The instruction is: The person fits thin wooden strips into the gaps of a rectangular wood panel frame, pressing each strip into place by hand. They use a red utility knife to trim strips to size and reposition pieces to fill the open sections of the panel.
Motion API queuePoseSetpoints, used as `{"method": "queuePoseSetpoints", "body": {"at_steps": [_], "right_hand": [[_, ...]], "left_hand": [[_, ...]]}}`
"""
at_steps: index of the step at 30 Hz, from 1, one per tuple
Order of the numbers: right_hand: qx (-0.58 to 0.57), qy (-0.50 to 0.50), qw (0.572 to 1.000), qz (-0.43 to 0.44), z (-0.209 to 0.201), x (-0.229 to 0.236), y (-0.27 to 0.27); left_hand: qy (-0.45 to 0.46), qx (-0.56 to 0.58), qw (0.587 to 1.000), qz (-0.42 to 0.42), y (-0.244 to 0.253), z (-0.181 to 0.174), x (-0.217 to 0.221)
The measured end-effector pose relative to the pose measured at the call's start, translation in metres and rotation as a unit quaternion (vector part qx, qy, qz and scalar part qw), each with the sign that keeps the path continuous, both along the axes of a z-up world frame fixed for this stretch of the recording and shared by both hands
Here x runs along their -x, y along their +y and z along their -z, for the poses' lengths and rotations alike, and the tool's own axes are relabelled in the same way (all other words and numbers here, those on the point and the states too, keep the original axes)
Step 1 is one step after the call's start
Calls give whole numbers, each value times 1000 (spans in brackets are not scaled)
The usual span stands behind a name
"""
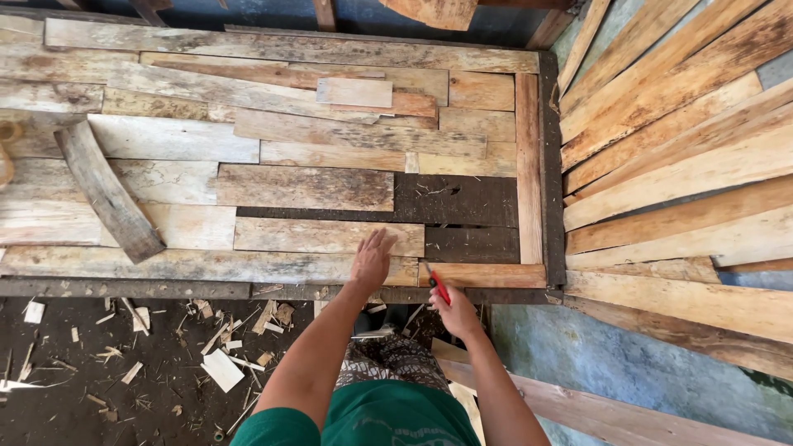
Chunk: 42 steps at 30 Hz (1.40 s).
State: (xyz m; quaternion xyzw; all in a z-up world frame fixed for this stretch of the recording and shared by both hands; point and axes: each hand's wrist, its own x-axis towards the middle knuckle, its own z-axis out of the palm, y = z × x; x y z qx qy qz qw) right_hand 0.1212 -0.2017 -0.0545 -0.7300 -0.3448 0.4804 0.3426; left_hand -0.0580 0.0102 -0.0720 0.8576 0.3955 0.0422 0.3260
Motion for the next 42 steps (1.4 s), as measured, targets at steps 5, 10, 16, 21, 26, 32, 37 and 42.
{"method": "queuePoseSetpoints", "body": {"at_steps": [5,10,16,21,26,32,37,42], "right_hand": [[-9,48,996,73,4,-13,19],[-24,19,994,109,-10,-12,47],[42,-186,977,92,-17,-13,76],[-72,-169,981,66,-5,-14,95],[-14,-161,986,31,-21,-7,101],[-48,-155,987,17,-12,-13,101],[-65,-154,985,30,-7,-17,109],[-99,-208,969,86,-20,-13,132]], "left_hand": [[101,-21,989,-111,-5,-44,16],[176,-9,969,-172,1,-57,34],[181,-5,966,-183,3,-40,40],[177,-28,964,-195,3,-39,39],[186,-12,966,-182,8,-57,40],[144,3,972,-186,14,-60,53],[74,14,977,-201,26,-43,70],[20,6,969,-245,51,-53,89]]}}
